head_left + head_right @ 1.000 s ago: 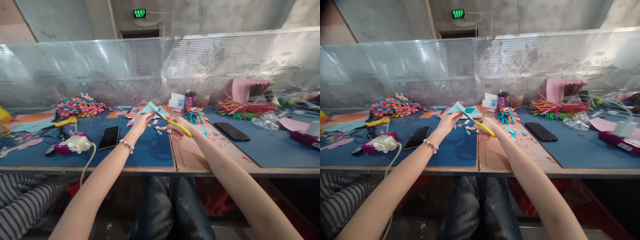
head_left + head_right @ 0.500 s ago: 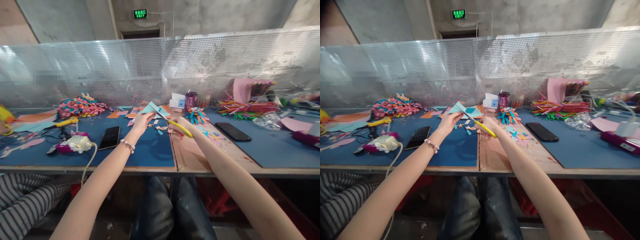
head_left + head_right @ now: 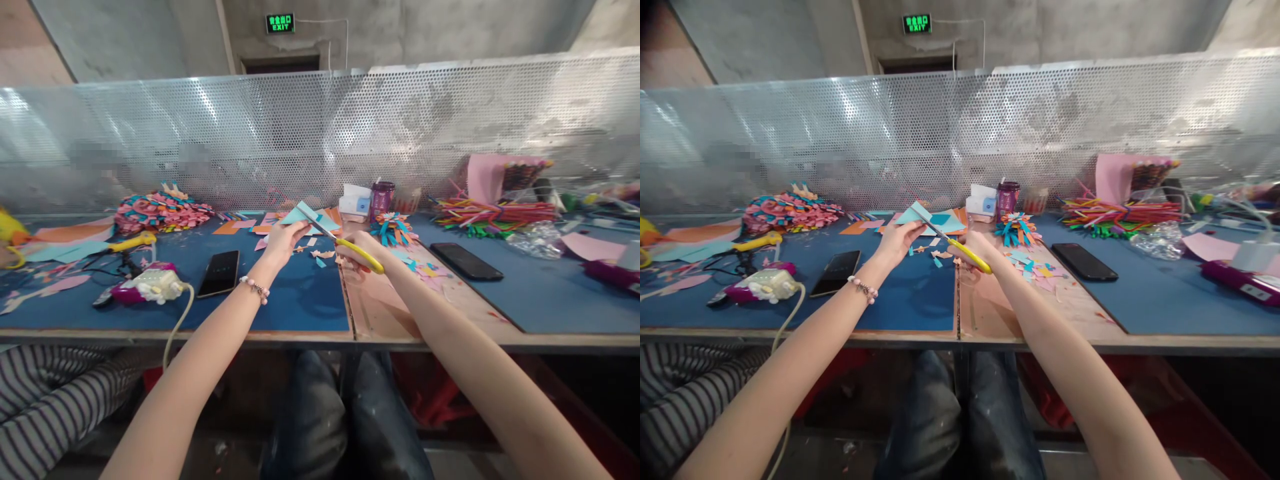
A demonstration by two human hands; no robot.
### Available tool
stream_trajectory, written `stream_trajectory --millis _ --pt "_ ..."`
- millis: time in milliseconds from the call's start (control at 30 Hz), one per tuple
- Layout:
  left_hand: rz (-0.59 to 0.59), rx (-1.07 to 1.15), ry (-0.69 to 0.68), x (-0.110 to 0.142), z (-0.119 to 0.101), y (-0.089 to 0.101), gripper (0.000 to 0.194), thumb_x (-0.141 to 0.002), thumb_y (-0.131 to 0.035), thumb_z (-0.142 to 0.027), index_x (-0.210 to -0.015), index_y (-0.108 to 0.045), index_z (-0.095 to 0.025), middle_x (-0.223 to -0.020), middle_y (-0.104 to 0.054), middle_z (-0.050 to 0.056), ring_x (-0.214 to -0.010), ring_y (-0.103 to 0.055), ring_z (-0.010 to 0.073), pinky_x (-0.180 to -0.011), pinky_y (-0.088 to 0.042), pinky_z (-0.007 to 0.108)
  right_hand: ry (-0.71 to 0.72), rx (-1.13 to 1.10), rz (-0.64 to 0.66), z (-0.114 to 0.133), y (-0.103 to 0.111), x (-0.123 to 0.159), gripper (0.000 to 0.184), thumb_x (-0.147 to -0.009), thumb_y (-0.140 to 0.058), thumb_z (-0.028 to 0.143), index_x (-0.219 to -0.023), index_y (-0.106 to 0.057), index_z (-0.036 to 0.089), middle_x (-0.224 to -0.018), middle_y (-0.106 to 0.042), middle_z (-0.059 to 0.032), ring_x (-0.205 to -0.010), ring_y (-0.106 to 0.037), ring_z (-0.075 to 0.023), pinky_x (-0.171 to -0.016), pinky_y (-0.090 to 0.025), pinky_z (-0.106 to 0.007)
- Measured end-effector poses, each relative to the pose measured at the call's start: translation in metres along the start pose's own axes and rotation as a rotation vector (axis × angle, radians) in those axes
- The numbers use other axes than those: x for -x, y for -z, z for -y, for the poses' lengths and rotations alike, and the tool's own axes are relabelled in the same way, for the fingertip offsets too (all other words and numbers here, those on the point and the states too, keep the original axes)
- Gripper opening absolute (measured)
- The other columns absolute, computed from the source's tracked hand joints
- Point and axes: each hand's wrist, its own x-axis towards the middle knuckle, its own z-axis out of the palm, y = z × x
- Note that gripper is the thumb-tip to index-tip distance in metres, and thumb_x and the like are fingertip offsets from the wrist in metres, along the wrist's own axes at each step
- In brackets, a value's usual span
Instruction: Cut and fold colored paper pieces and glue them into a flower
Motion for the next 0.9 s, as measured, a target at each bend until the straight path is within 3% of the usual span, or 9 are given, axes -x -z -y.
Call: stream_trajectory --millis 600,900 --pt "0.002 -0.018 0.034 -0.004 -0.003 0.002 0.015 -0.065 -0.069 -0.002 -0.076 -0.07 -0.011 -0.078 -0.072 0.004 -0.08 -0.069 0.0174 -0.093 -0.051 0.037 -0.038 0.058 -0.042 0.006 -0.002 0.001 0.023 -0.074 -0.054 0.032 -0.06 -0.057 0.015 -0.046 -0.054 -0.0013 -0.03 -0.047 -0.0106 -0.026 -0.032 -0.018" --pt "-0.004 0.001 0.087 -0.007 -0.004 0.007 0.004 -0.067 -0.067 -0.005 -0.065 -0.066 -0.009 -0.074 -0.071 0.009 -0.079 -0.069 0.0181 -0.092 -0.051 0.035 -0.129 -0.003 -0.071 0.014 -0.002 0.0 0.024 -0.074 -0.057 0.036 -0.063 -0.058 0.015 -0.044 -0.052 -0.0012 -0.031 -0.047 -0.012 -0.026 -0.034 -0.02"
